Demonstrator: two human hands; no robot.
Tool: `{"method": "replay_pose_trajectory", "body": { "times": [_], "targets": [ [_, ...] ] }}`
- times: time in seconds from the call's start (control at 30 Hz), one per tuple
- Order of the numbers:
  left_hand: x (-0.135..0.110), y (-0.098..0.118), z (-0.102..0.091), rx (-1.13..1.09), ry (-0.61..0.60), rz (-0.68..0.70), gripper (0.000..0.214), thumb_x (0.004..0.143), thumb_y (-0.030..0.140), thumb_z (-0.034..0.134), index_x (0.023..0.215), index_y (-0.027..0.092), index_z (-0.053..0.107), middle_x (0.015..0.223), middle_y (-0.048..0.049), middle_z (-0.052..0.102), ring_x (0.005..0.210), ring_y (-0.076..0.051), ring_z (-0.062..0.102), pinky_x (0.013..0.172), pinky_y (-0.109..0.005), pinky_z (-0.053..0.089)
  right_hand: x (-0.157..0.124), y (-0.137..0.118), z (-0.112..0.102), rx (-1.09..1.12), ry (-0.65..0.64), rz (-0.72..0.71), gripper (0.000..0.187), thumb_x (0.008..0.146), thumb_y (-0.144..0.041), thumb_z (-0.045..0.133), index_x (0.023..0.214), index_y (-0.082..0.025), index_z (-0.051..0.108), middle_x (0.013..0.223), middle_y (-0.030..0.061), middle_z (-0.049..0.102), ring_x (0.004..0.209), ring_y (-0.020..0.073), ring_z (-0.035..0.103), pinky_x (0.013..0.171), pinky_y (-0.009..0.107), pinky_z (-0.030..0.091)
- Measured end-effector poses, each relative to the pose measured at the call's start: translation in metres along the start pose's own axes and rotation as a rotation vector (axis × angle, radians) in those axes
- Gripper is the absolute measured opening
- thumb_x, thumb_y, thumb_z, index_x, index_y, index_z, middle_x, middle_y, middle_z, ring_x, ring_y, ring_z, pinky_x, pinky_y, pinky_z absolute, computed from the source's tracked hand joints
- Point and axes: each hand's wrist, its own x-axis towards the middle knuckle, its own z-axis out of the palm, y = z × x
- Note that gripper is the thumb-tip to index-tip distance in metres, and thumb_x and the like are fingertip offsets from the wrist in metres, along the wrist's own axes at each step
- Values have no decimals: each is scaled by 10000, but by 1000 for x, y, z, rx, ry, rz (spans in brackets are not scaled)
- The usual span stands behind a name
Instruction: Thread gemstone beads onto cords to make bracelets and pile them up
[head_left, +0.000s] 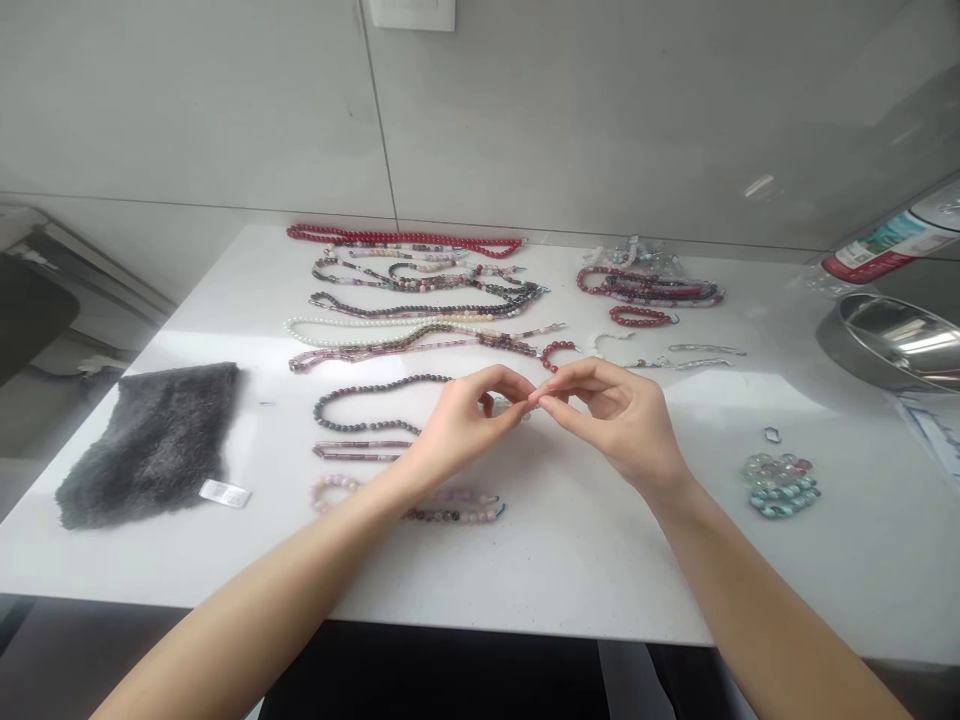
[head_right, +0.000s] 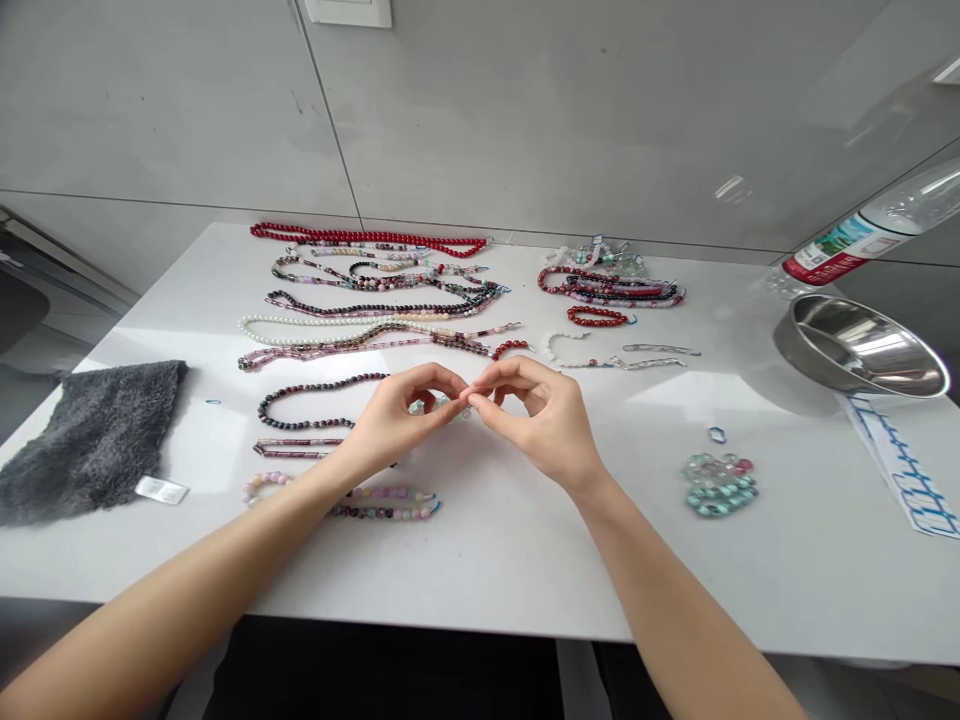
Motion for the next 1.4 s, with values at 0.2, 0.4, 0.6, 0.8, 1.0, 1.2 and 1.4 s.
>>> {"method": "replay_pose_trajectory", "body": {
  "times": [0.2, 0.4, 0.6, 0.8, 1.0, 1.2, 1.4],
  "targets": [
    [1, -4, 0, -60, 0, 11, 76, 850, 230, 635, 901, 198, 589, 944, -30, 707, 880, -153, 660, 664, -253, 414, 0, 0, 0, 2, -3, 4, 154, 747, -301, 788, 820, -222, 678, 839, 51, 716, 809, 219, 667, 772, 377, 544],
    [2, -3, -1, -56, -20, 8, 85, 857, 162, 597, 932, 200, 586, 960, -41, 718, 901, -166, 670, 682, -268, 413, 2, 1, 0, 3, 8, 16, 183, 742, -334, 785, 819, -219, 667, 832, 55, 712, 785, 217, 668, 764, 386, 558],
    [1, 1, -2, -64, -28, 19, 111, 848, 166, 603, 955, 195, 591, 945, -42, 721, 908, -165, 671, 667, -269, 387, 2, 2, -1, 38, 9, 34, 173, 759, -313, 771, 831, -217, 647, 851, 48, 688, 795, 202, 654, 783, 370, 552],
    [0, 4, -3, -7, -3, 29, 166, 787, 140, 609, 940, 201, 582, 878, -21, 718, 851, -156, 649, 671, -270, 379, 2, 2, 0, 60, -7, 64, 206, 761, -335, 770, 827, -221, 612, 855, 48, 679, 812, 207, 650, 791, 371, 549],
    [0, 2, -4, 58, 83, 23, 111, 733, 158, 649, 791, 201, 564, 830, -5, 691, 798, -153, 619, 724, -292, 401, 0, 1, 3, 67, -50, 50, 210, 774, -354, 758, 814, -228, 595, 841, 52, 677, 832, 223, 656, 785, 379, 546],
    [4, -1, -7, -102, 31, -94, 207, 752, 329, 741, 849, 190, 624, 783, -25, 734, 711, -144, 613, 612, -275, 371, 0, 1, 3, 88, 38, 27, 194, 782, -314, 758, 817, -235, 584, 838, 40, 672, 822, 206, 648, 819, 387, 548],
    [3, -1, -8, -186, 11, -196, 320, 724, 436, 775, 880, 193, 637, 827, -45, 752, 685, -153, 611, 584, -275, 394, 0, 1, 1, 141, 57, 24, 209, 796, -313, 746, 814, -242, 551, 848, 36, 674, 842, 205, 645, 836, 389, 536]
  ]
}}
